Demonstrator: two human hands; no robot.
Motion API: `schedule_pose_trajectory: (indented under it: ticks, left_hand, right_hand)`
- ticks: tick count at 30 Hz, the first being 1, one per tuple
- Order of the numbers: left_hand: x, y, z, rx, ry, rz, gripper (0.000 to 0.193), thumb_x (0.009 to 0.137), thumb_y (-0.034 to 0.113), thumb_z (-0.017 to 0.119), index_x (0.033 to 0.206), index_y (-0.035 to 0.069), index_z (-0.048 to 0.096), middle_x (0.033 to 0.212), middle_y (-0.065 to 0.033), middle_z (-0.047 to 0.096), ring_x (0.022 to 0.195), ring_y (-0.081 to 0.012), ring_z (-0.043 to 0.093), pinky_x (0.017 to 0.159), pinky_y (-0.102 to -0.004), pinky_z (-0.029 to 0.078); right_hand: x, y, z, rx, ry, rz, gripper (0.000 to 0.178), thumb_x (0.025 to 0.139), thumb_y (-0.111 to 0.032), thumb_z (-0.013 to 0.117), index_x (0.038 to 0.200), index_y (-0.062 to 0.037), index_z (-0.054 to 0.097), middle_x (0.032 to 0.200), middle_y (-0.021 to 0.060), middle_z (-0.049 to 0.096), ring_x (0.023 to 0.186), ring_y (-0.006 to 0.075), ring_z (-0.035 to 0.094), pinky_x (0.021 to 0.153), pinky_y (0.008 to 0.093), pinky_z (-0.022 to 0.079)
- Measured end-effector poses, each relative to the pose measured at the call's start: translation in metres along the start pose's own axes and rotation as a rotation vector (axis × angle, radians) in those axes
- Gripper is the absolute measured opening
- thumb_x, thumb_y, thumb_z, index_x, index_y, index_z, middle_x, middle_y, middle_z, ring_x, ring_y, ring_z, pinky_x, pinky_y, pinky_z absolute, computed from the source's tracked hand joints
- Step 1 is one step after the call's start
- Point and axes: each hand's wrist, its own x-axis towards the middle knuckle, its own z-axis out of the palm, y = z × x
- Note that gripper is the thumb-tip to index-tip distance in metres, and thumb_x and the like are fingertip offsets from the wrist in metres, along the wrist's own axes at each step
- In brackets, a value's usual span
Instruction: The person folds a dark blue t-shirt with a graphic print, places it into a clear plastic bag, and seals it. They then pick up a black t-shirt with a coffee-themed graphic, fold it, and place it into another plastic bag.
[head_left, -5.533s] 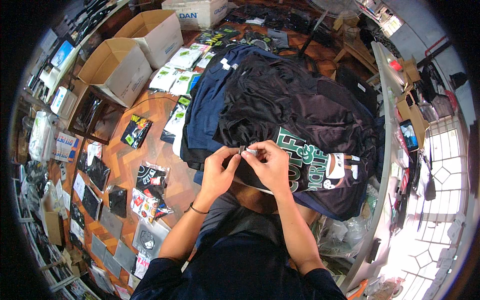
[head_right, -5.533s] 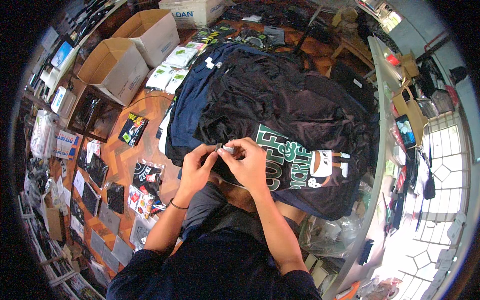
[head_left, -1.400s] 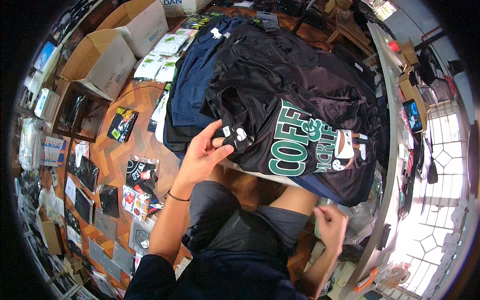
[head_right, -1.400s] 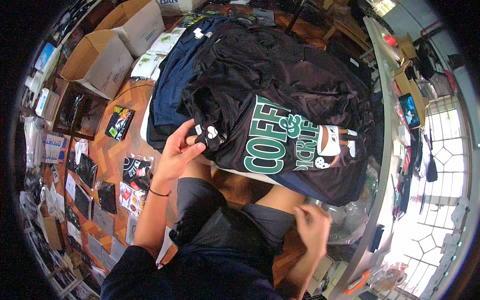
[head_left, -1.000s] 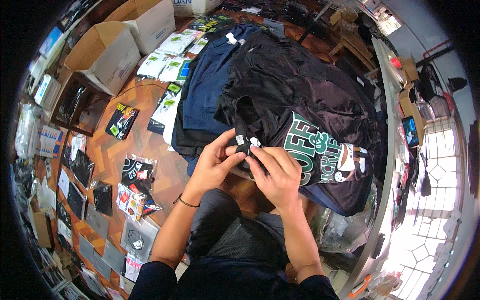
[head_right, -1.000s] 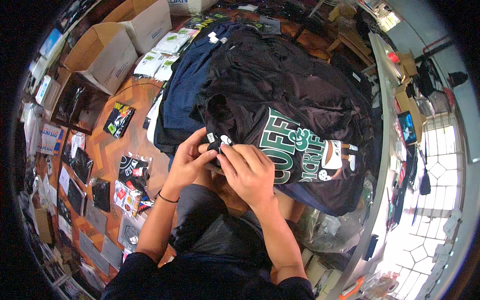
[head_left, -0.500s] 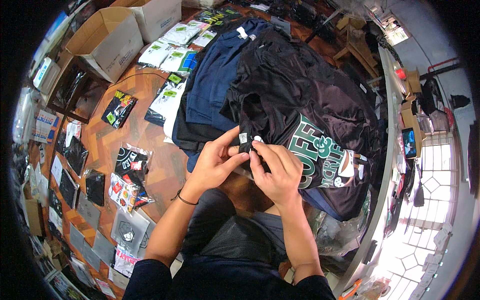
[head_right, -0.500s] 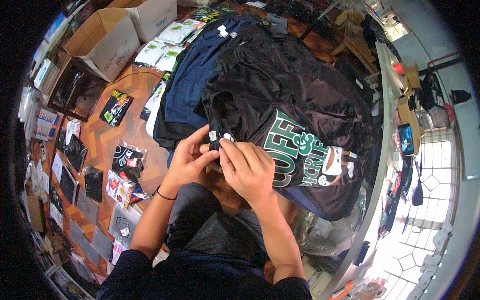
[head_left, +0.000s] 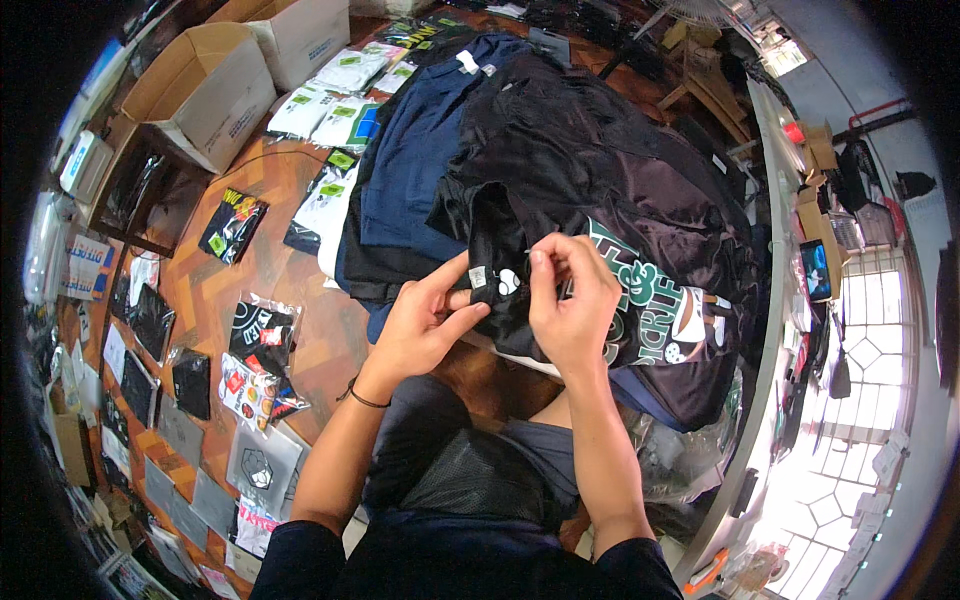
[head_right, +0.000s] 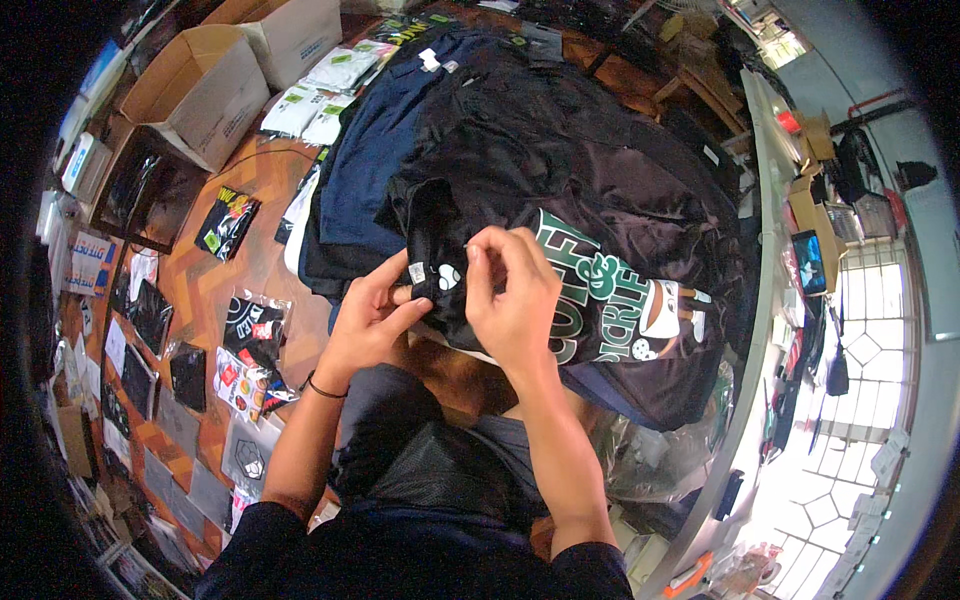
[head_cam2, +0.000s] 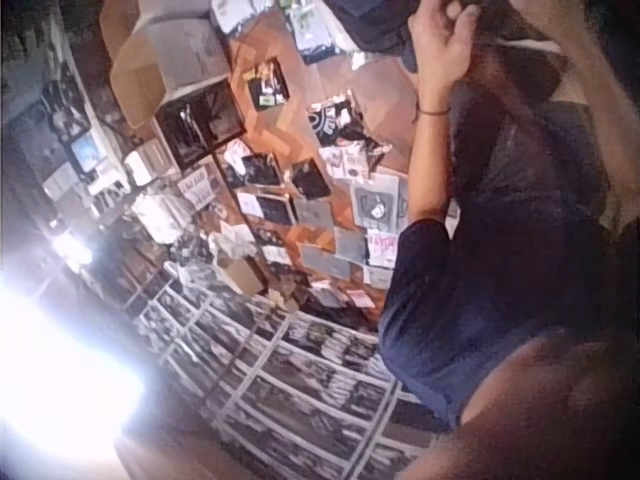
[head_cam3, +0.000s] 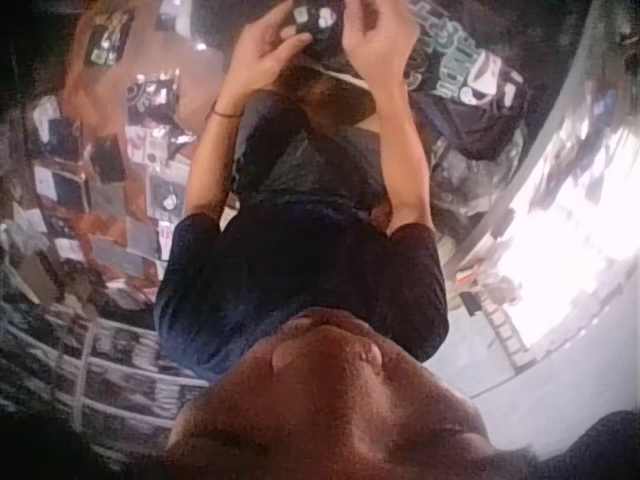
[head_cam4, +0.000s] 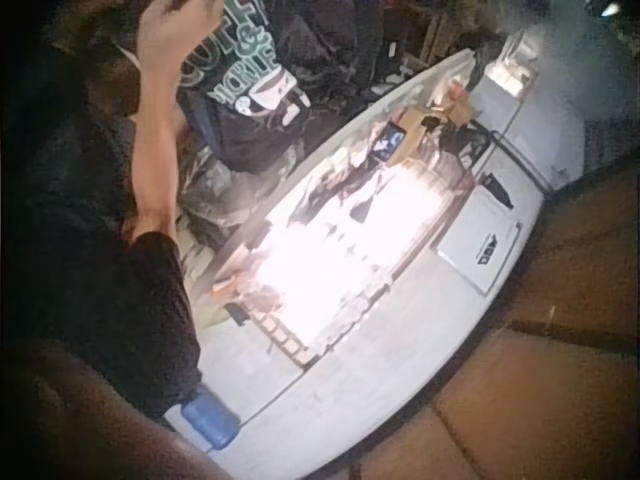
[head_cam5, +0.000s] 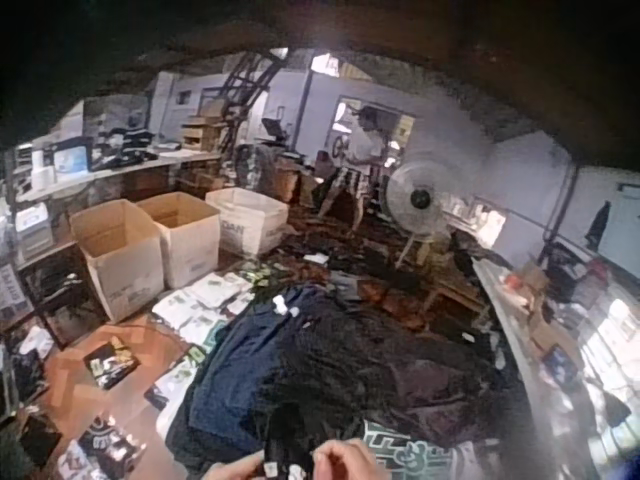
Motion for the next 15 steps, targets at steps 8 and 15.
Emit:
schedule_pose_trajectory:
  ticks: [8, 15]
  left_hand:
    - [0.0, 0.006, 0.001, -0.214, -0.013, -0.026, 0.046, 0.1, -0.002, 0.072, 0.144, -0.007, 0.057, 0.124, -0.0036, 0.074, 0.11, -0.0055, 0.063, 0.096, -0.0232, 0.051]
    - [0.004, -0.003, 0.001, -0.217, 0.158, -0.103, 0.016, 0.1, 0.004, 0.076, 0.088, 0.007, 0.066, 0.086, 0.0101, 0.06, 0.077, 0.0022, 0.046, 0.064, -0.0194, 0.035]
  right_hand:
    - [-0.076, 0.007, -0.102, 0.255, 0.067, 0.425, 0.006, 0.096, 0.003, 0.071, 0.092, 0.0011, 0.067, 0.085, 0.0048, 0.065, 0.068, 0.0115, 0.064, 0.063, 0.0256, 0.051]
    - [-0.249, 0.042, -0.263, 0.021, -0.029, 0.941, 0.008, 0.095, -0.001, 0.066, 0.087, 0.0012, 0.067, 0.074, 0.0068, 0.066, 0.063, 0.0141, 0.061, 0.059, 0.0288, 0.049]
